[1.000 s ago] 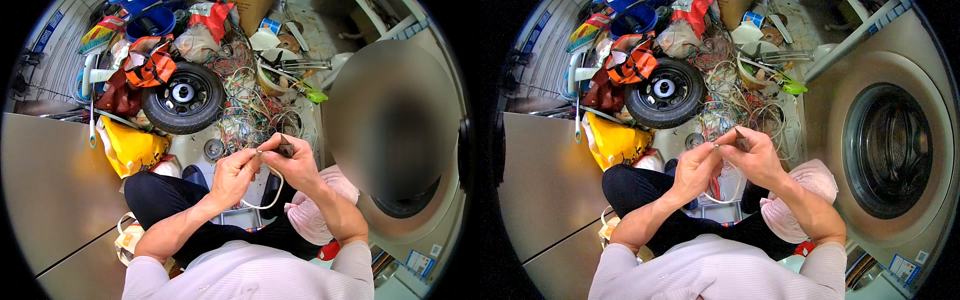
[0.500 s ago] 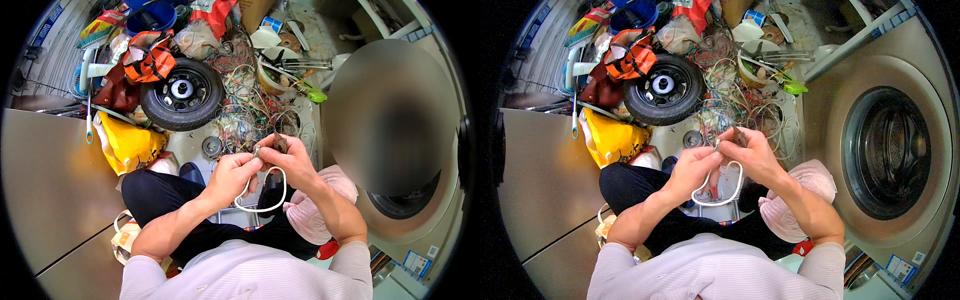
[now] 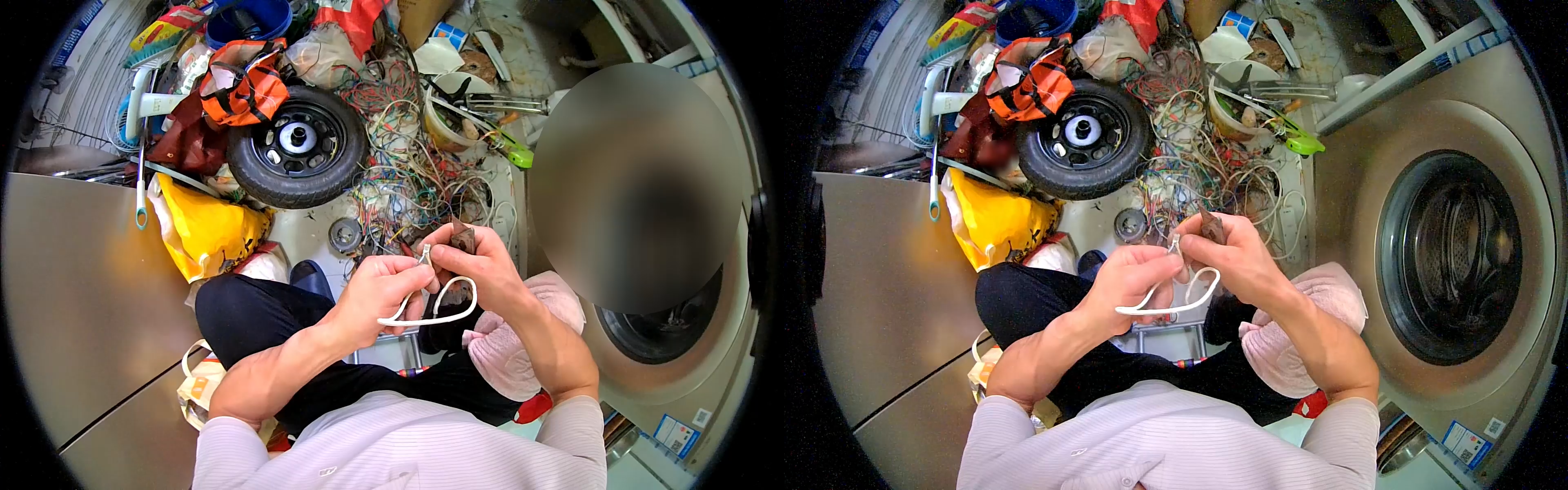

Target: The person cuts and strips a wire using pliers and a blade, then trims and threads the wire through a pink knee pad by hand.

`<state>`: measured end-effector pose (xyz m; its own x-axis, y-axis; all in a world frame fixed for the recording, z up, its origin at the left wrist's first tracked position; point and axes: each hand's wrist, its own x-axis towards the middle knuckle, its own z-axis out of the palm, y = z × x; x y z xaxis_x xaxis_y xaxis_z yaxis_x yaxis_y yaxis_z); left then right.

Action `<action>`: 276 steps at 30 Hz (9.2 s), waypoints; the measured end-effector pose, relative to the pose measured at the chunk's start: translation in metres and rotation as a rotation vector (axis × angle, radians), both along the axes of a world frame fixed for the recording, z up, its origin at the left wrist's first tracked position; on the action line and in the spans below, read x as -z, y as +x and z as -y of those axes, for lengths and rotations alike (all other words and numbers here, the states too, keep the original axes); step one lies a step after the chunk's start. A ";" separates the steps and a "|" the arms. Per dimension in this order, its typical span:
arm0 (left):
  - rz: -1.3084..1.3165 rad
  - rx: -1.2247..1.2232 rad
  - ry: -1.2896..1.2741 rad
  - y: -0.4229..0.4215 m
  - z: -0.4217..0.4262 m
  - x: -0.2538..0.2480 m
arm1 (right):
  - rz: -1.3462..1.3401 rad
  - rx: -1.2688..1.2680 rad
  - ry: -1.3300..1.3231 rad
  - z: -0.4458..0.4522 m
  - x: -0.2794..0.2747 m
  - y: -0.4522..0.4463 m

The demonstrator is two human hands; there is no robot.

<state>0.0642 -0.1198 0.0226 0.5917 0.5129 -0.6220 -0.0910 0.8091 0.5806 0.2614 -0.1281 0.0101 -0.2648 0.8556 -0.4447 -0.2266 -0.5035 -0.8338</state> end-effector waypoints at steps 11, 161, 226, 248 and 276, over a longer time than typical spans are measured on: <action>-0.234 0.079 0.371 0.004 0.005 0.010 | 0.032 0.015 0.021 -0.001 -0.002 -0.005; -0.120 -0.075 0.518 0.042 -0.005 -0.019 | 0.421 0.013 0.707 -0.003 -0.035 0.041; -0.298 0.189 0.835 0.090 0.089 0.019 | 0.918 0.377 0.189 0.119 -0.027 0.131; -0.372 0.201 0.872 0.113 0.090 0.036 | 0.631 0.513 0.208 0.195 -0.039 0.087; -0.359 0.270 0.916 0.120 0.083 0.038 | 1.359 0.209 0.740 0.165 -0.001 0.087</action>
